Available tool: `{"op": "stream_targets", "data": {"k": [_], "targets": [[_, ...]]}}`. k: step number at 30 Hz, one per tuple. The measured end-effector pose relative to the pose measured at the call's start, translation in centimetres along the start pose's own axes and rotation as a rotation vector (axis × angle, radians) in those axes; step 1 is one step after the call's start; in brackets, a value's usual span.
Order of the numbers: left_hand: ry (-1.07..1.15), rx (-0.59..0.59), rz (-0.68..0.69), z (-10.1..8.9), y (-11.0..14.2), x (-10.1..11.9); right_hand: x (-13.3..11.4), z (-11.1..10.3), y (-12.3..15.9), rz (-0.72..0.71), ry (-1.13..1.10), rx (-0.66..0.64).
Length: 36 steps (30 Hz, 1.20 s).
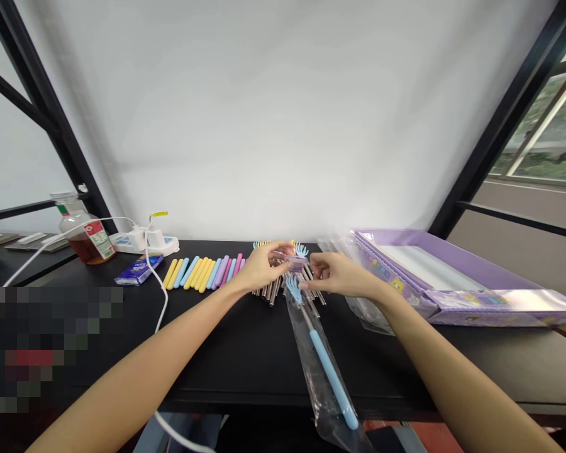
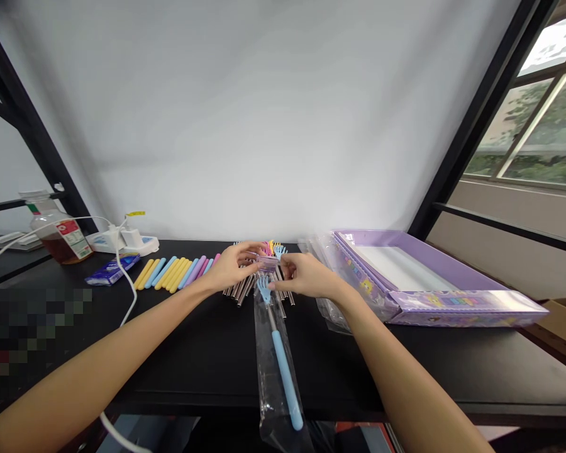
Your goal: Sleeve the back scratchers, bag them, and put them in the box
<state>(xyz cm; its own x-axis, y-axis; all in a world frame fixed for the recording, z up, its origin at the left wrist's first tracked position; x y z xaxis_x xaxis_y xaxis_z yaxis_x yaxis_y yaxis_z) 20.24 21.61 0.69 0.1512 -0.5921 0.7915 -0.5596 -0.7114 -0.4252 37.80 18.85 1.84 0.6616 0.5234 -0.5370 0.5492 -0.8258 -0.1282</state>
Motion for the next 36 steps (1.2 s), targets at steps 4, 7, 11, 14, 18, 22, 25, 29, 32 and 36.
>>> {"op": "stream_targets", "data": {"k": [4, 7, 11, 14, 18, 22, 25, 29, 32, 36], "targets": [[-0.143, -0.039, -0.014, 0.2, 0.1, 0.3, 0.4, 0.8, -0.2, -0.007, 0.085, -0.076], [-0.208, -0.088, -0.011, 0.5, 0.4, 0.2, 0.7, 0.7, -0.2, 0.02, 0.128, -0.061], [-0.137, -0.154, -0.033, 0.9, 0.6, 0.0, 0.8, 0.4, -0.1, 0.056, 0.153, -0.06], [-0.076, -0.149, -0.06, 0.8, 0.6, 0.0, 0.9, 0.1, 0.0, 0.072, 0.143, -0.042], [0.012, -0.056, -0.025, 0.2, 0.3, 0.5, 1.1, -0.8, 0.1, 0.096, 0.013, 0.028], [0.085, 0.127, 0.029, -0.9, 0.0, 1.0, 0.3, -0.4, 0.5, 0.127, -0.295, -0.114], [0.116, 0.305, 0.045, -1.9, 0.0, 1.2, -1.2, 0.5, 0.8, 0.069, -0.396, -0.276], [0.05, 0.547, 0.036, -3.4, 0.6, 1.4, -1.8, 1.3, 0.6, 0.026, -0.456, -0.323], [0.008, 0.611, -0.005, -3.9, 0.6, 1.7, -1.5, 0.7, 0.3, -0.003, -0.443, -0.22], [0.084, 0.529, -0.075, -2.9, -1.3, 2.0, -0.2, -2.4, 1.1, 0.048, -0.378, -0.02]]}}
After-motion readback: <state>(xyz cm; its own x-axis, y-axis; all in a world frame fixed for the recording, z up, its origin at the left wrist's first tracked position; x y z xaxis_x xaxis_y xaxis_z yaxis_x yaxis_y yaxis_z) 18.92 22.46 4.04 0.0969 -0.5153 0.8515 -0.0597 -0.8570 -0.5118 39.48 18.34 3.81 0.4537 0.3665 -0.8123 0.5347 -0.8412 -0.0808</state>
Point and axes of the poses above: each hand's wrist, its own y-axis away from the middle knuckle, its own z-axis out of the palm, x = y × z, the point moved 5 cm from there along -y, towards the middle knuckle, and after that the axes turned 6 degrees about -x, right-handed, at the moved point
